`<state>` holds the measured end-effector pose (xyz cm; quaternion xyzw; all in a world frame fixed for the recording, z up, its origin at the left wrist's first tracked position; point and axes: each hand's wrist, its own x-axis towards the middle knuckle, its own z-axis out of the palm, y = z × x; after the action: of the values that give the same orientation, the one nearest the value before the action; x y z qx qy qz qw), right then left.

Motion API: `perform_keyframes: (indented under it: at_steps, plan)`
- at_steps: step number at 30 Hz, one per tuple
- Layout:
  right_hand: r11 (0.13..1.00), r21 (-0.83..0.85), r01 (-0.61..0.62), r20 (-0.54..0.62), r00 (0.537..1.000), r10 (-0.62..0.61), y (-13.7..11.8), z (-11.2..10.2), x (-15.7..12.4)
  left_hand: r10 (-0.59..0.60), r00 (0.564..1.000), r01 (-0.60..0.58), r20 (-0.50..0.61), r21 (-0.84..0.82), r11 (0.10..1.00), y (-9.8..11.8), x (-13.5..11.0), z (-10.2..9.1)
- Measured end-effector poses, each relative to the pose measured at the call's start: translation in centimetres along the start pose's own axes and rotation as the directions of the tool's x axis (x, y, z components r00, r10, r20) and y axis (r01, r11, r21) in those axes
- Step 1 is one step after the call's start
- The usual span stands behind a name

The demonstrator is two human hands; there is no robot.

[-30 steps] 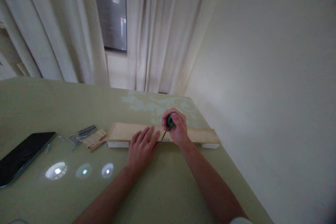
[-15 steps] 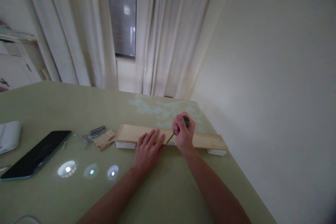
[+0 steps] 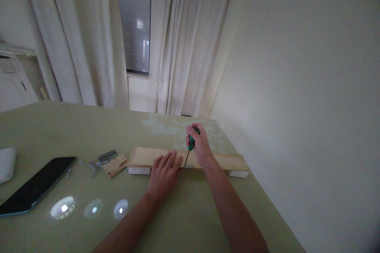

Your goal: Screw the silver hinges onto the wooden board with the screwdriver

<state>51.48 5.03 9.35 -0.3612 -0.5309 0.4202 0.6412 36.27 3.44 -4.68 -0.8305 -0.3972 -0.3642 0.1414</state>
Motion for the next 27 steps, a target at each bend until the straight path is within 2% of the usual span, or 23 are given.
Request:
perform_keyframes:
  at_steps: [2,7,11,13,14,16,18,20,22,25,27]
  plan:
    - [1.000,0.009,0.018,-0.053,0.998,-0.017,0.5,0.5,-0.2,0.008,1.000,-0.008,0.000,0.001,1.000,0.0,0.0,-0.1]
    - [0.999,-0.033,-0.034,0.069,0.997,0.036,0.5,0.7,-0.2,0.003,1.000,-0.003,0.021,-0.008,1.000,0.1,0.2,-0.5]
    - [0.997,-0.067,0.043,-0.091,0.995,-0.049,0.5,1.2,0.6,0.000,0.999,0.001,0.032,-0.018,1.000,0.0,0.2,-0.5]
    - [0.992,-0.092,0.080,-0.124,0.988,-0.092,0.6,1.3,0.6,0.006,0.999,-0.005,0.035,-0.018,1.000,0.0,0.1,-0.5]
    - [0.990,-0.107,0.087,-0.093,0.991,-0.097,0.6,1.2,0.4,0.007,0.999,-0.007,0.036,-0.018,1.000,0.0,0.1,-0.4]
    - [0.986,-0.146,0.081,0.045,0.996,-0.075,0.4,0.9,0.0,0.004,0.999,-0.003,0.032,-0.023,1.000,0.0,0.0,-0.4]
    - [0.976,-0.204,0.075,0.196,0.980,-0.035,-0.2,0.5,-0.3,0.000,1.000,0.001,0.025,-0.027,1.000,0.0,0.0,-0.4]
    - [0.956,-0.278,0.090,0.264,0.964,-0.014,-1.1,0.1,-0.4,-0.002,1.000,0.002,0.019,-0.021,1.000,0.0,0.0,-0.4]
    - [0.923,-0.367,0.119,0.228,0.973,-0.035,-1.8,-0.2,-0.3,0.005,1.000,-0.005,0.013,-0.009,1.000,0.0,0.0,-0.4]
    - [0.857,-0.500,0.125,0.066,0.992,-0.107,-2.6,-1.0,-0.2,0.021,1.000,-0.021,0.015,0.009,1.000,-0.2,-0.1,-0.4]
    - [0.771,-0.629,0.103,-0.032,0.987,-0.158,-3.2,-1.8,-0.3,0.025,0.999,-0.025,0.027,0.021,0.999,-0.2,-0.2,-0.5]
